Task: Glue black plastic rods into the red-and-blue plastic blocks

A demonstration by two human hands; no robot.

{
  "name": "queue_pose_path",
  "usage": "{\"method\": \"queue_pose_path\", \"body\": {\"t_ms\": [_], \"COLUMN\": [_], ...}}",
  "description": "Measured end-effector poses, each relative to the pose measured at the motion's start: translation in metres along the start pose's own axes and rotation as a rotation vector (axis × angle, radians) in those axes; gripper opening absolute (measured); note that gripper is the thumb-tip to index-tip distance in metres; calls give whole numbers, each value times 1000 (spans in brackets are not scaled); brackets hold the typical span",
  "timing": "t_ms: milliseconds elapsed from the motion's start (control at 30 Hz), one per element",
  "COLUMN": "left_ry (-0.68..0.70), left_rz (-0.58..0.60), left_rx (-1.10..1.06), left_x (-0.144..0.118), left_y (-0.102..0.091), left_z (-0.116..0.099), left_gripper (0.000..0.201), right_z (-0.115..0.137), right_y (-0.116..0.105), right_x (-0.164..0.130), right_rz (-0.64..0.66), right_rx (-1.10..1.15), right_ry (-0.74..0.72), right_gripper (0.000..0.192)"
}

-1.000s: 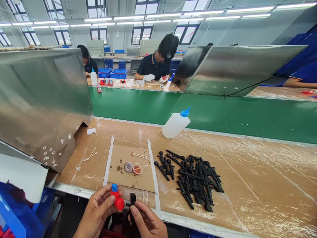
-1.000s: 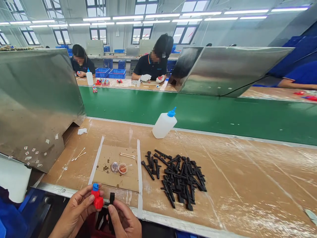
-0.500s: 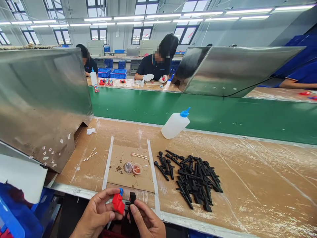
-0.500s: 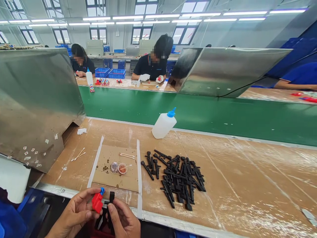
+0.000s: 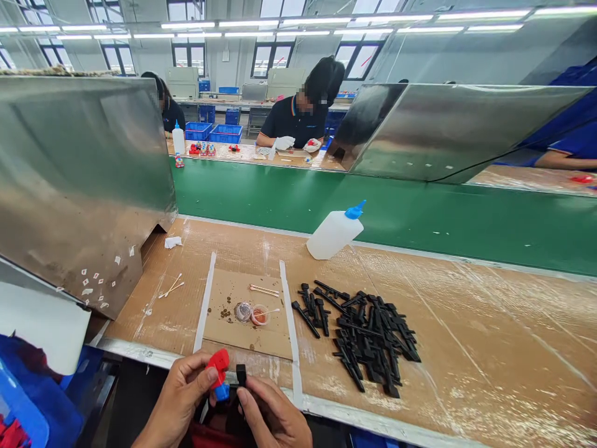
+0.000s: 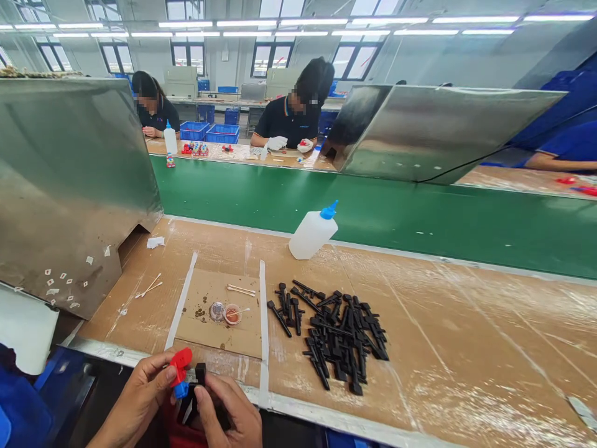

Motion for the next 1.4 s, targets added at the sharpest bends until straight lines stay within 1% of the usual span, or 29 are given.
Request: {"method": "queue_pose_path", "body": {"t_ms": [100,200,300,367,467,567,667,733,833,900,967,1000,1067,1167,1200,1333,1400], "left_ry": [44,93,128,138,129,143,173,186,195,230,276,299,330,379,385,370,372], "left_rz": [38,102,117,120,114,107,88,57,17,-2,6,2,-18,-45,-38,48,47], "left_rx": [88,206,285,298,300,315,298,285,276,308,367,397,435,448,447,445,431], "left_x": [1,2,3,4,4,4,3,1,0,-1,-3,-4,-7,-10,-10,-9,-9], "left_y": [0,2,3,5,6,8,9,7,4,4,6,7,10,12,12,14,14], "left_z": [-6,-13,-18,-20,-20,-17,-12,-8,0,4,7,9,11,6,3,-8,-12], "left_gripper": [33,28,28,30,34,34,31,30,29,27,25,24,25,26,26,21,18], "right_z": [6,9,6,3,4,12,16,14,6,0,-2,-2,0,6,10,27,32], "right_y": [-1,-1,0,1,1,-2,0,4,7,9,10,10,10,10,10,14,17], "right_x": [4,5,4,3,4,8,8,5,-4,-8,-9,-8,-5,-1,-1,-4,-4], "right_rz": [104,183,141,131,186,233,283,255,76,-25,-69,-65,-13,77,81,24,18], "right_rx": [-106,-168,-135,-112,-135,-179,-204,-197,-166,-221,-349,-429,-592,-770,-808,-899,-923], "right_ry": [-89,-135,-101,-80,-105,-165,-162,-154,-220,-299,-400,-450,-538,-607,-632,-721,-744], "right_gripper": [13,14,12,11,16,27,30,26,22,27,35,37,37,33,32,34,35]}}
Point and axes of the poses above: each hand's wrist, its own x-axis towards the middle knuckle, its own y-axis out of the palm, z = x × y, the point moved 5 cm from there along x, towards the middle knuckle, and after that the axes turned 13 degrees about y, right-handed, at the moved point
